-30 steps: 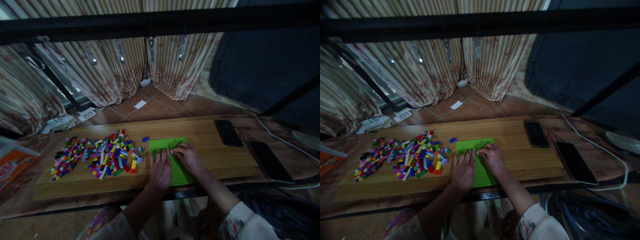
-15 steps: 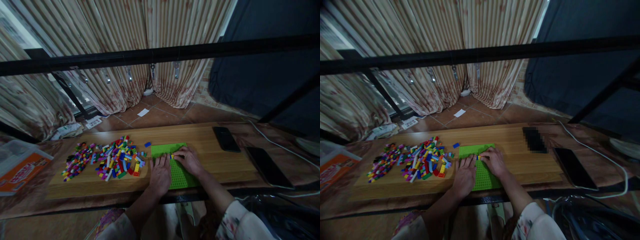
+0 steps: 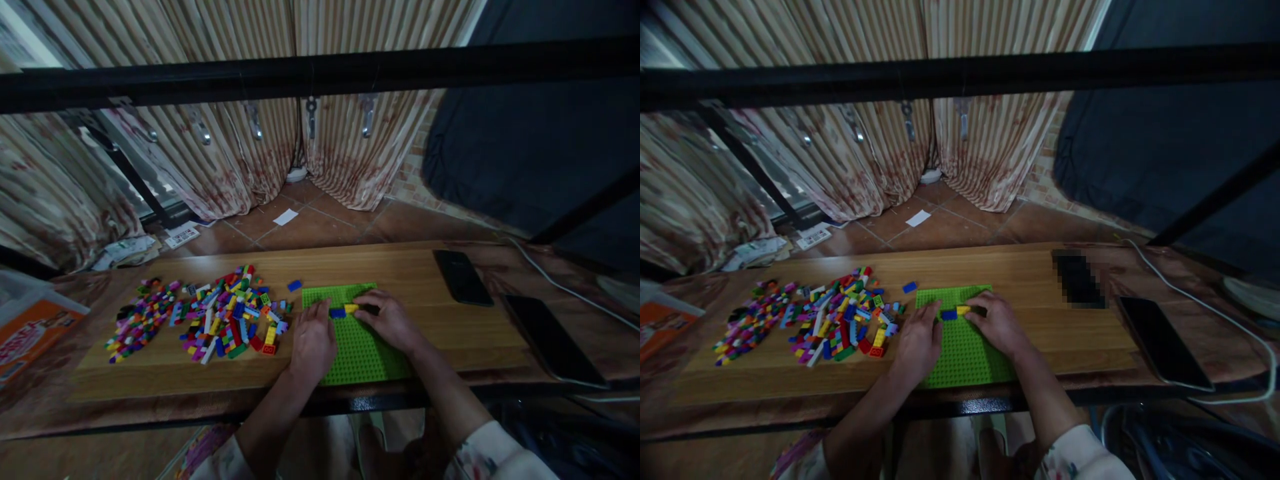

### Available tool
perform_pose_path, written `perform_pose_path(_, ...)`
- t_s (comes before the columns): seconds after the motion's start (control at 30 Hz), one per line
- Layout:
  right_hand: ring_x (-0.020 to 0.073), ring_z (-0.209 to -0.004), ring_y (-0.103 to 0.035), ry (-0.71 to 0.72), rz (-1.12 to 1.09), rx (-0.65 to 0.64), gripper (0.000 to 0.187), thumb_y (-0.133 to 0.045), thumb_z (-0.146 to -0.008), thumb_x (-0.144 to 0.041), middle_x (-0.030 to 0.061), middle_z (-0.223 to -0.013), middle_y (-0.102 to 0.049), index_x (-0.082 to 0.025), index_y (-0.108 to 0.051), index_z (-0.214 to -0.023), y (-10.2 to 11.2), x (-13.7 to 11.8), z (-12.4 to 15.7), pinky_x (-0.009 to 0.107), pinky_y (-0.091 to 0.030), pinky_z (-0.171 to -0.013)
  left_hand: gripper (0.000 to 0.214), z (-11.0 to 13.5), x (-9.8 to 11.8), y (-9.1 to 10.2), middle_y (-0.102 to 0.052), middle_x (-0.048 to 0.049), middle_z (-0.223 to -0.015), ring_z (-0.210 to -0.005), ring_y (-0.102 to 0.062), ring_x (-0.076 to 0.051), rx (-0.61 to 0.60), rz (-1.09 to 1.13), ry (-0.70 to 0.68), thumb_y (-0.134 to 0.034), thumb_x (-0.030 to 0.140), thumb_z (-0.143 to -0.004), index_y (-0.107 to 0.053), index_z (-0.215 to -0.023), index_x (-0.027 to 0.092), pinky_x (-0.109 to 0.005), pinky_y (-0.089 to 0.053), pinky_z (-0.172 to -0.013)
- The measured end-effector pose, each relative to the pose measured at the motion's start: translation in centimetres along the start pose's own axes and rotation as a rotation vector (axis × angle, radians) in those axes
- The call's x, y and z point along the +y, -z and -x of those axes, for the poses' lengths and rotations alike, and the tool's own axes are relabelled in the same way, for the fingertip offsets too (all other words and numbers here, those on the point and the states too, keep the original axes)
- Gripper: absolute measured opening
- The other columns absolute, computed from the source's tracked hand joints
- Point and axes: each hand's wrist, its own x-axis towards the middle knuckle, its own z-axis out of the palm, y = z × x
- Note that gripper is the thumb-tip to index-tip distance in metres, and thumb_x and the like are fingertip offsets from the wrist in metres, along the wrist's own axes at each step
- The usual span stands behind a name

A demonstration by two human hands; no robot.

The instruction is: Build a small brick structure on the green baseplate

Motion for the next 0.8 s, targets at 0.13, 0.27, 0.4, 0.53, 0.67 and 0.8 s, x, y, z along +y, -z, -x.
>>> perform_pose_path(0.13, 0.0201, -0.091, -0.059, 0.029, 0.052, -0.013, 0.019, -0.066, -0.081, -0.026, 0.0048, -0.093, -0.065, -0.024, -0.072, -0.098, -0.4, -0.7, -0.2, 0.038, -0.045, -0.086, 0.042, -0.1, -0.1, 0.0, -0.062, -0.0104, -0.124, -0.115, -0.055, -0.023, 0.012, 0.004, 0.004, -0.046, 0.012, -0.086, -0.052, -0.128, 0.014, -0.04, -0.043, -0.1)
perform_pose_path(0.27, 0.0198, -0.092, -0.059, 0.033, 0.115, -0.006, 0.015, -0.064, -0.082, -0.02, 0.0047, -0.092, -0.065, -0.022, -0.072, -0.094, -0.1, -0.9, -0.2, 0.037, -0.044, -0.087, 0.041, -0.2, 0.0, 0.1, -0.063, -0.0096, -0.122, -0.114, -0.056, -0.023, 0.025, 0.035, -0.004, -0.045, 0.011, -0.086, -0.055, -0.126, 0.014, -0.04, -0.044, -0.1)
perform_pose_path(0.4, 0.0204, -0.091, -0.059, 0.025, 0.146, 0.005, 0.012, -0.064, -0.083, -0.02, 0.0047, -0.09, -0.066, -0.022, -0.072, -0.091, 0.5, -0.8, 0.1, 0.037, -0.043, -0.087, 0.041, -0.4, 0.0, 0.4, -0.063, -0.0089, -0.121, -0.114, -0.056, -0.021, 0.039, 0.079, -0.002, -0.043, 0.007, -0.086, -0.056, -0.124, 0.014, -0.038, -0.044, -0.1)
perform_pose_path(0.53, 0.0196, -0.088, -0.059, 0.047, 0.143, -0.016, 0.013, -0.064, -0.082, -0.018, 0.0043, -0.088, -0.065, -0.022, -0.072, -0.092, 0.3, -1.1, 0.2, 0.036, -0.044, -0.084, 0.04, -0.4, 0.1, 0.4, -0.063, -0.008, -0.121, -0.114, -0.056, -0.02, 0.036, 0.066, -0.004, -0.041, 0.007, -0.087, -0.057, -0.123, 0.016, -0.038, -0.044, -0.1)
perform_pose_path(0.67, 0.0192, -0.088, -0.058, 0.078, 0.146, -0.037, 0.015, -0.064, -0.082, -0.016, 0.004, -0.088, -0.065, -0.023, -0.072, -0.092, -0.2, -1.5, 0.1, 0.035, -0.044, -0.083, 0.04, -0.3, 0.2, 0.1, -0.062, -0.0078, -0.122, -0.112, -0.056, -0.02, 0.018, 0.02, -0.008, -0.041, 0.009, -0.088, -0.056, -0.125, 0.017, -0.038, -0.044, -0.098)
perform_pose_path(0.8, 0.0197, -0.089, -0.057, 0.086, 0.16, -0.04, 0.015, -0.064, -0.081, -0.015, 0.0039, -0.088, -0.065, -0.023, -0.072, -0.09, -0.4, -1.5, 0.1, 0.036, -0.044, -0.083, 0.045, -0.1, 0.3, 0.1, -0.062, -0.0065, -0.123, -0.111, -0.055, -0.022, -0.009, -0.057, -0.048, -0.043, 0.008, -0.086, -0.055, -0.127, 0.02, -0.039, -0.043, -0.097)
